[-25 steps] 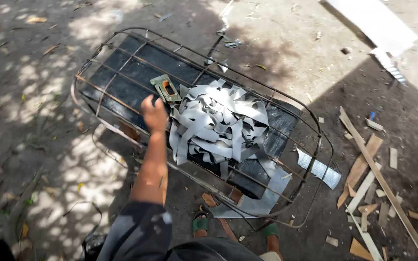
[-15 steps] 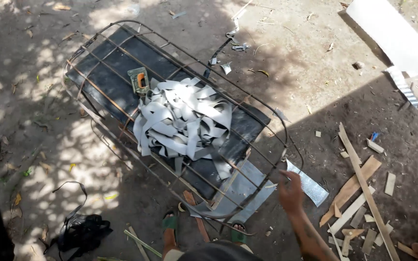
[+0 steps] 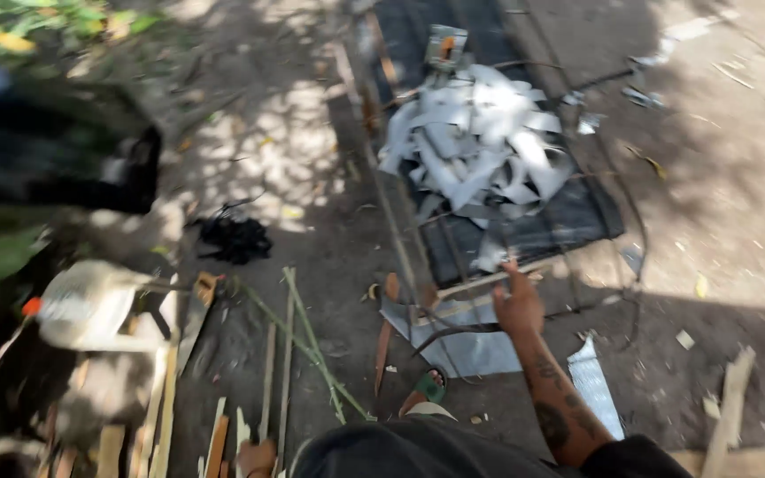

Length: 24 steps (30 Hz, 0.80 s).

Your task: Securing a thin rod to a metal seat frame using adhesive tape.

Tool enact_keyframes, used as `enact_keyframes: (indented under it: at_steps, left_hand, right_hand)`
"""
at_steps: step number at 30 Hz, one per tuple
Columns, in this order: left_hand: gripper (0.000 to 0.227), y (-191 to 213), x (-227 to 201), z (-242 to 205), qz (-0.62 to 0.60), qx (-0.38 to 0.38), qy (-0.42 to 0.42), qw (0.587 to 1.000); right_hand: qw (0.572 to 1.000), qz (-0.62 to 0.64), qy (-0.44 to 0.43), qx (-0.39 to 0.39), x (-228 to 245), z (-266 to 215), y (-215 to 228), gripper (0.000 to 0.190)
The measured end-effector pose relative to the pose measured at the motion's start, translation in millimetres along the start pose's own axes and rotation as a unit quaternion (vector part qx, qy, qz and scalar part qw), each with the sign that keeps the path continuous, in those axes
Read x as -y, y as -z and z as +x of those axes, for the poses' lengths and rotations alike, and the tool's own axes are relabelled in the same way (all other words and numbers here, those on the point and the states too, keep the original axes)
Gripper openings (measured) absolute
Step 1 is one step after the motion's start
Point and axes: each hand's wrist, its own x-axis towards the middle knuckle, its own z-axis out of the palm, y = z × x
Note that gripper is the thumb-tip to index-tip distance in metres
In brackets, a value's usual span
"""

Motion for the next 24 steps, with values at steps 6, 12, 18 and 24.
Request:
enact_keyframes:
  at_steps: [6, 12, 18, 24]
  left_hand:
    - [0.067, -33, -27, 23, -0.031, 0.077, -0.018, 0.996]
    - [0.061, -58, 52, 55, -0.007, 0.171, -0.039, 0.985]
    - [0.053, -93, 204, 57, 0.074, 0.202, 0.093, 0.972]
    - [0.064, -134, 273, 46, 0.161, 0.236, 0.074, 0.956]
  right_hand:
    - [0.999, -0.033, -0.016, -0.011, -2, -2, -1, 0.053]
    - [0.988, -0.070, 0.086, -0.109, 19, -21, -3, 0.048]
    - [0.965, -0.180, 0.108, -0.154, 24, -23, -11, 0.050]
    - [0.953, -0.197, 0.133, -0.187, 12, -20, -12, 0.053]
